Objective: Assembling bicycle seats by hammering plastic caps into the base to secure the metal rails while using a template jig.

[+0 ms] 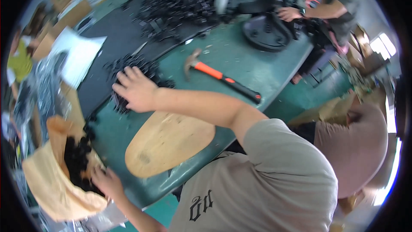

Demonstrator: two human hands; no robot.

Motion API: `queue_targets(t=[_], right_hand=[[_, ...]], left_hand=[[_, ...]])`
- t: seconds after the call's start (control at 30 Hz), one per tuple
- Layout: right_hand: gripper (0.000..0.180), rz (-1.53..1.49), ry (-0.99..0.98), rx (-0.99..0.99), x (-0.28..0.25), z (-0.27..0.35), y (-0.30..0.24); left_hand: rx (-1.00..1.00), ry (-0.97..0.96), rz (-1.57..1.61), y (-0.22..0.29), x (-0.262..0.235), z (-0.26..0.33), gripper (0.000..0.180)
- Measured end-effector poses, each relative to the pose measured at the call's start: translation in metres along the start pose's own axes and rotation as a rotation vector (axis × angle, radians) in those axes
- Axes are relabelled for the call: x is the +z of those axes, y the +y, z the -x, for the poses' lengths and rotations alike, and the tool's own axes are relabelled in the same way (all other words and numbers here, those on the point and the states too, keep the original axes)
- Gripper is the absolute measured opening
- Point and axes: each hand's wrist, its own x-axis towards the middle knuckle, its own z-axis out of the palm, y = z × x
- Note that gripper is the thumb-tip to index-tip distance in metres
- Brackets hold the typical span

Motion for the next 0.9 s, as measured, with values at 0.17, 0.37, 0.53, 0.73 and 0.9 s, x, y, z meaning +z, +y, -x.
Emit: queue_targets(t=[0.17, 0.37, 0.53, 0.73, 0.9], right_hand=[[0.054, -0.055, -0.105, 0.275, -0.029, 0.001, 0.048], [0.040, 0.125, -0.158, 0.243, -0.022, -0.020, 0.067], [0.034, -0.005, -0.319, 0.284, -0.024, -0.055, 0.057], [0.038, -0.189, -0.285, 0.375, -0.025, -0.057, 0.051], [0.022, -0.492, 0.238, 0.339, -0.029, -0.030, 0.027]], left_hand=[[0.010, -0.185, -0.181, -0.025, 0.018, -0.025, 0.047], [-0.080, -0.294, -0.127, 0.001, 0.012, -0.048, 0.035], [-0.116, -0.362, -0.261, -0.015, 0.016, -0.032, 0.034], [0.037, -0.148, 0.150, 0.040, -0.014, -0.011, 0.034], [0.135, -0.143, 0.633, 0.108, -0.023, -0.011, 0.031]])
